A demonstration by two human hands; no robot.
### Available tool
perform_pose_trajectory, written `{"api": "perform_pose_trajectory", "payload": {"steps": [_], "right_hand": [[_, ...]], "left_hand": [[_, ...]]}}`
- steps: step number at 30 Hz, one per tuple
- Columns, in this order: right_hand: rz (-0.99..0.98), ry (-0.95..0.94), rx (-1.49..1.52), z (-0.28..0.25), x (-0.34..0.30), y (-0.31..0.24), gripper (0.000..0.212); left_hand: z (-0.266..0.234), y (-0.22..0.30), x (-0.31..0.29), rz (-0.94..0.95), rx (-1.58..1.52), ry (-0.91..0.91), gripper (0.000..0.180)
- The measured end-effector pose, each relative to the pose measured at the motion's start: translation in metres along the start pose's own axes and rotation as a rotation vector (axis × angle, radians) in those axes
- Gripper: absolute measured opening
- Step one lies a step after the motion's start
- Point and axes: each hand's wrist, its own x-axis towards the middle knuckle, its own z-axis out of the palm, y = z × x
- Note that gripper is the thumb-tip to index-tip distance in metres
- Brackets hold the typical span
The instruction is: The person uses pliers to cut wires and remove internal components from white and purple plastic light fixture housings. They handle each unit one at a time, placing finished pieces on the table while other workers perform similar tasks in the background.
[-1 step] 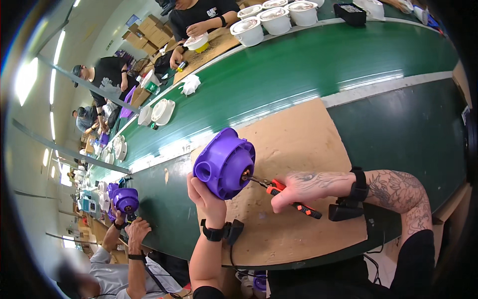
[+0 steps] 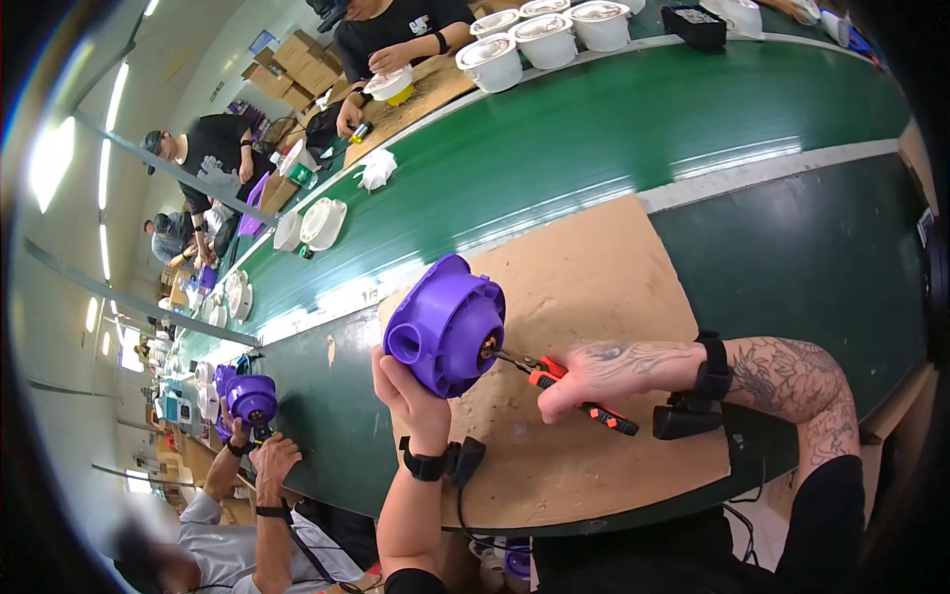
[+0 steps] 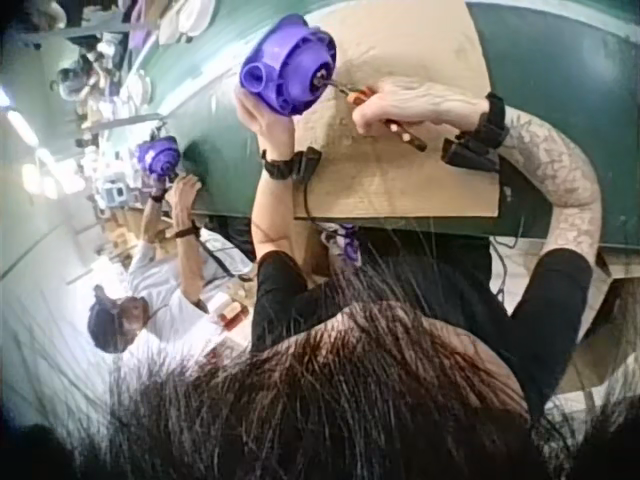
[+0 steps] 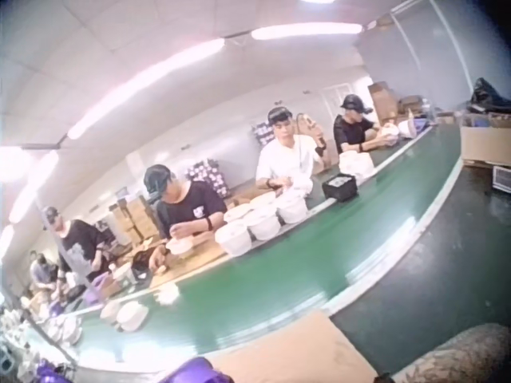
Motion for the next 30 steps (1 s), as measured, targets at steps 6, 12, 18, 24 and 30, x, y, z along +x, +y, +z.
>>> {"api": "perform_pose_trajectory", "payload": {"steps": [6, 12, 18, 24, 30], "right_hand": [[-0.020, 0.000, -0.024, 0.000, 0.004, 0.002, 0.054], [-0.001, 0.023, -0.062, 0.001, -0.001, -0.001, 0.053], [-0.048, -0.037, 0.109, -0.002, 0.000, 0.009, 0.039], [-0.151, -0.474, 0.751, 0.013, -0.003, 0.011, 0.034], [-0.321, -0.040, 0.141, -0.002, 0.003, 0.016, 0.046]], "left_hand": [[0.001, 0.001, -0.005, 0.084, 0.118, 0.012, 0.042], [-0.013, -0.014, -0.007, 0.307, 0.368, -0.051, 0.031], [-0.014, -0.010, -0.009, 0.315, 0.250, -0.187, 0.083], [-0.029, -0.039, -0.028, 0.480, 0.112, 0.002, 0.102], [-0.013, -0.024, -0.008, 0.396, 0.021, -0.090, 0.109]]}}
